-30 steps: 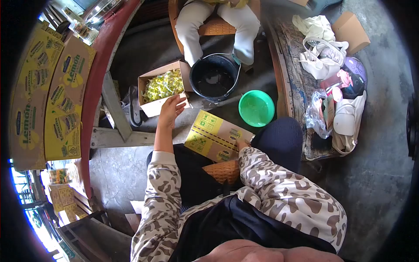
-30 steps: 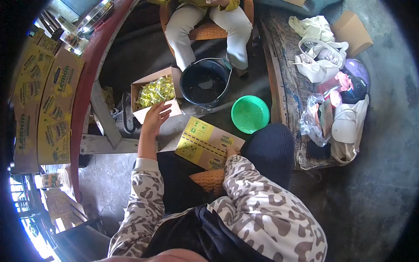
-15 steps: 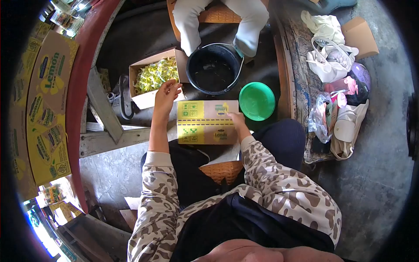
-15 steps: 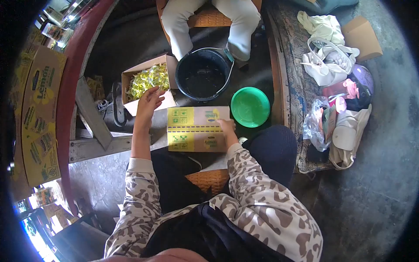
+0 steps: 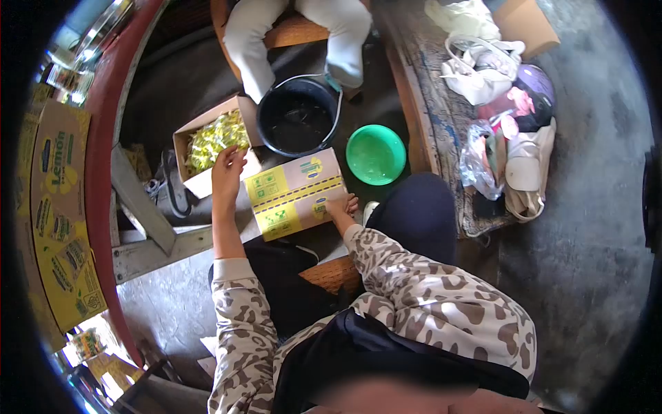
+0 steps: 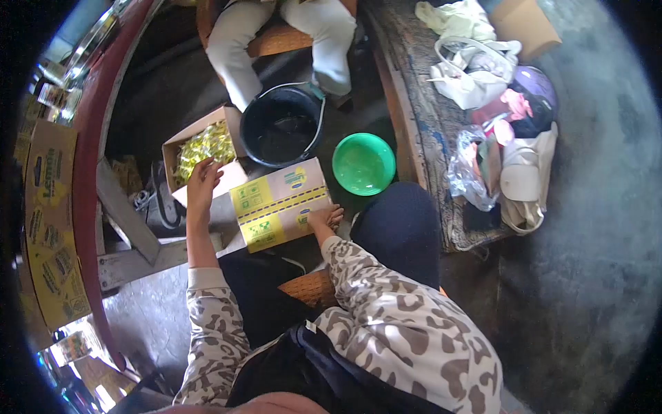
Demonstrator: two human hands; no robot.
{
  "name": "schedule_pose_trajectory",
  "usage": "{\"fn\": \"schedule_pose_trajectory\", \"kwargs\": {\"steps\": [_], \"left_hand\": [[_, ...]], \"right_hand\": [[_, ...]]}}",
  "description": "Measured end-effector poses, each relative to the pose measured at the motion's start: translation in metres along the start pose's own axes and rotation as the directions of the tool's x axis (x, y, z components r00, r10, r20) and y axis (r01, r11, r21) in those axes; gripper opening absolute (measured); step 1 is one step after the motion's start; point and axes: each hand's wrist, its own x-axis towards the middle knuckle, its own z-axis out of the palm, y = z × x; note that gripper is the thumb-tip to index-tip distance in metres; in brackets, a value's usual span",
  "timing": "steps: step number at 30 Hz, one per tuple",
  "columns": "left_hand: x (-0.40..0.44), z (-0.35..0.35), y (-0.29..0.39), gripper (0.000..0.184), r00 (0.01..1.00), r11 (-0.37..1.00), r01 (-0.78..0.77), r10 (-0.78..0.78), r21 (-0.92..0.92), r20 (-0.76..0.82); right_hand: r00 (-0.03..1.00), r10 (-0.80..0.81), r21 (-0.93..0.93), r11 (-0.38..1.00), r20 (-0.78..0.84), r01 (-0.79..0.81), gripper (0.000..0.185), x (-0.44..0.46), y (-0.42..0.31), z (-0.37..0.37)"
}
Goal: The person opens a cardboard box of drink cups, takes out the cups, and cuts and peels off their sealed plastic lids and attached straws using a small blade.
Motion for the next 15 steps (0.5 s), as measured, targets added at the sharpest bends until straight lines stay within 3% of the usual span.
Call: {"fn": "schedule_pose_trajectory", "kwargs": {"steps": [1,2,3,5,9,11,15], "left_hand": [[-0.001,-0.001,-0.001,0.044,1.000,1.000,-0.013,0.013,0.024,-0.001],[-0.001,-0.003,-0.001,0.044,1.000,0.999,-0.025,0.025,0.041,0.006],[-0.001,-0.004,-0.002,0.044,0.999,0.998,-0.035,0.034,0.059,0.011],[0.000,-0.004,-0.003,0.043,0.998,0.995,-0.056,0.056,0.077,0.007],[-0.001,-0.004,0.000,0.040,0.995,0.986,-0.103,0.105,0.130,-0.005],[0.000,-0.005,-0.001,0.040,0.993,0.978,-0.119,0.121,0.170,0.003],[0.005,-0.008,-0.005,0.040,0.986,0.950,-0.165,0.169,0.265,0.008]], "right_hand": [[0.999,-0.037,-0.001,0.999,-0.022,0.037,0.092,0.003,0.000,-0.004],[0.994,-0.002,-0.017,1.000,0.113,0.004,0.099,0.010,-0.001,-0.012],[0.995,0.001,-0.006,1.000,0.104,-0.001,0.099,0.013,0.001,-0.017],[0.959,-0.074,-0.048,0.995,0.273,0.090,0.099,0.028,0.012,-0.010],[0.942,-0.170,-0.129,0.968,0.290,0.214,0.100,0.036,0.019,-0.012],[0.896,-0.167,-0.135,0.961,0.411,0.241,0.094,0.021,0.011,-0.035],[0.922,-0.187,-0.194,0.945,0.340,0.263,0.089,0.023,0.012,-0.034]]}}
